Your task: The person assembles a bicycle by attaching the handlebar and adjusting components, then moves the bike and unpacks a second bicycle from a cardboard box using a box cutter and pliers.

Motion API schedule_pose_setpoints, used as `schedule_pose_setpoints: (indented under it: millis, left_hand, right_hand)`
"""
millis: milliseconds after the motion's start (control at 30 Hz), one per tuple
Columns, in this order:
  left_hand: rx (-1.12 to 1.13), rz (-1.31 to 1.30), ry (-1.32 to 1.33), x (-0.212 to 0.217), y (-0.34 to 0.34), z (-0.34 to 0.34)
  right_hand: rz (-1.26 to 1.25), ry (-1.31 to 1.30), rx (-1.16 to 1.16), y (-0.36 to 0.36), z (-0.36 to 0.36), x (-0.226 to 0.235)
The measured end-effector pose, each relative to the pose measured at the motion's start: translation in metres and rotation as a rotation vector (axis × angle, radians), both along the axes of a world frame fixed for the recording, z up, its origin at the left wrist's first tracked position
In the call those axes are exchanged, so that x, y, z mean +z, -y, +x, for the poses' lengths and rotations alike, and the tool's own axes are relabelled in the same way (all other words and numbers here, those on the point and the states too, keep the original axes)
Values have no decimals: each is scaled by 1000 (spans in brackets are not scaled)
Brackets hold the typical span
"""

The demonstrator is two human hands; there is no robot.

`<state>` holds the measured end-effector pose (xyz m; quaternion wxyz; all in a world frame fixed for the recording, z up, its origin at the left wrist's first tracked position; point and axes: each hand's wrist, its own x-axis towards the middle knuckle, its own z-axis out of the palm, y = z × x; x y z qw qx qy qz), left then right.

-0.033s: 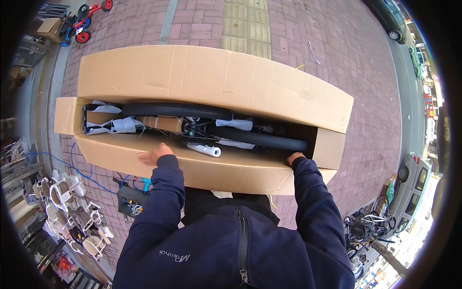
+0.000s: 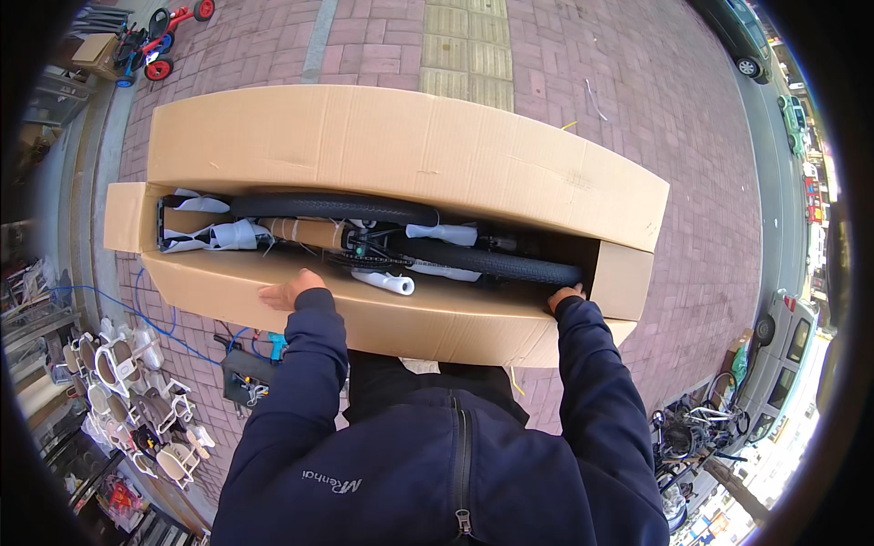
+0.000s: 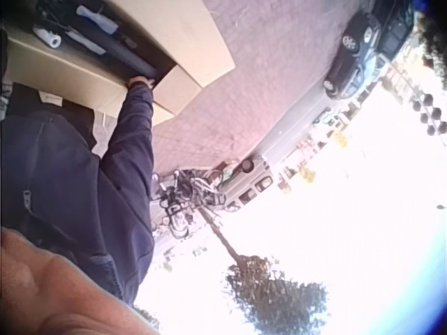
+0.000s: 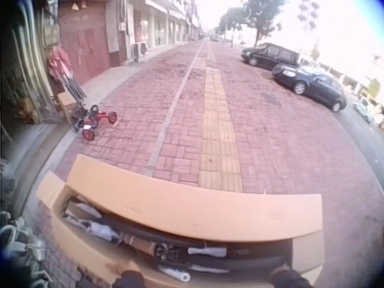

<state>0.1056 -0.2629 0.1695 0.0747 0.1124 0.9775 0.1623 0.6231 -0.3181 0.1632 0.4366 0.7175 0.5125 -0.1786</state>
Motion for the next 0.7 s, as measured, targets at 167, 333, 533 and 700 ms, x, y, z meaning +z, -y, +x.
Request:
schedule_pose_setpoints:
  millis: [167, 333, 533, 700]
  left_hand:
    - [44, -32, -237, -13, -4, -3]
    - [108, 99, -47, 4, -7, -2]
    - [81, 94, -44, 28, -11, 12]
    - [89, 168, -15, 44, -12, 22]
  right_hand:
    - [561, -277, -317, 27, 27, 81]
    - [794, 228, -257, 45, 109, 167]
    - [645, 190, -601, 39, 210, 84]
    - [715, -74, -769, 45, 263, 15]
